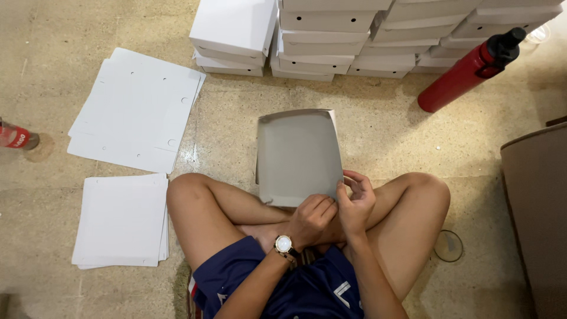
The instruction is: The person folds white cardboard box components by hand while sitting on the floor.
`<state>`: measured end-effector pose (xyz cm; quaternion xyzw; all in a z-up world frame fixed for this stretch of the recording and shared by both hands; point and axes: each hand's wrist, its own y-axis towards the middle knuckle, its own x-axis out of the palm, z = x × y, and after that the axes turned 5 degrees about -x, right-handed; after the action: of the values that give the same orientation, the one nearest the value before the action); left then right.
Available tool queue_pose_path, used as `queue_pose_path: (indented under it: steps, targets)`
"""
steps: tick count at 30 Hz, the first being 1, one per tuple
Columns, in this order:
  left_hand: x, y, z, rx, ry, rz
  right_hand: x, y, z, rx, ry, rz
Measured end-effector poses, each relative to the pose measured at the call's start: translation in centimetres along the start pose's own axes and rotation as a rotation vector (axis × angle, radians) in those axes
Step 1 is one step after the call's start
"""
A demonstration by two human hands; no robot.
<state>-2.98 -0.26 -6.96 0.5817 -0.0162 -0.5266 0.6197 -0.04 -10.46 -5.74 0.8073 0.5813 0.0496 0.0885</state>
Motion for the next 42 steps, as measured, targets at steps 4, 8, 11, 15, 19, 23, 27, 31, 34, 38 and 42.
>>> queue_pose_path:
  steps: [4, 8, 11, 15, 19, 23, 27, 31, 34, 38, 42]
  targets:
    - [-0.1, 0.1, 0.0, 0.031, 0.025, 0.022, -0.6, 0.0, 2.4, 0.076, 0.088, 0.023]
    - [-0.9, 1.0, 0.3, 0.021, 0.041, 0.022, -1.5, 0.3, 5.0, 0.142, 0.147, 0.064]
    - [-2.5, 2.1, 1.4, -0.093, 0.047, 0.085, -2.3, 0.6, 6.1, 0.178, 0.193, 0.088]
    - [-6.0, 1.6, 0.6, -0.264, 0.097, 0.292, -2.9, 1.1, 6.3, 0.224, 0.302, 0.157]
    - [-8.6, 1.4, -0.2, -0.82, 0.136, 0.465, -2.9, 1.4, 6.0, 0.267, 0.346, 0.172]
    - [-8.5, 0.2, -1.8, -1.318, -0.482, 0.501, -1.6, 1.1, 4.0, 0.231, 0.352, 0.216]
    - [-6.6, -1.4, -3.7, -1.529, -0.763, 0.525, -1.7, 0.8, 4.6, 0.111, 0.327, 0.206]
    - [-5.4, -2.6, -5.1, -1.551, -0.687, 0.563, -1.6, 0.3, 4.8, 0.057, 0.312, 0.2]
    - [-6.2, -2.5, -5.0, -1.524, -0.493, 0.605, -1.4, 0.2, 4.4, 0.015, 0.301, 0.211]
    - [-6.4, -3.7, -5.4, -1.53, -0.648, 0.602, -1.4, 0.4, 4.2, 0.007, 0.298, 0.249]
    - [-5.9, -4.4, -5.0, -1.593, -0.836, 0.573, -1.5, 0.2, 3.3, 0.002, 0.263, 0.274]
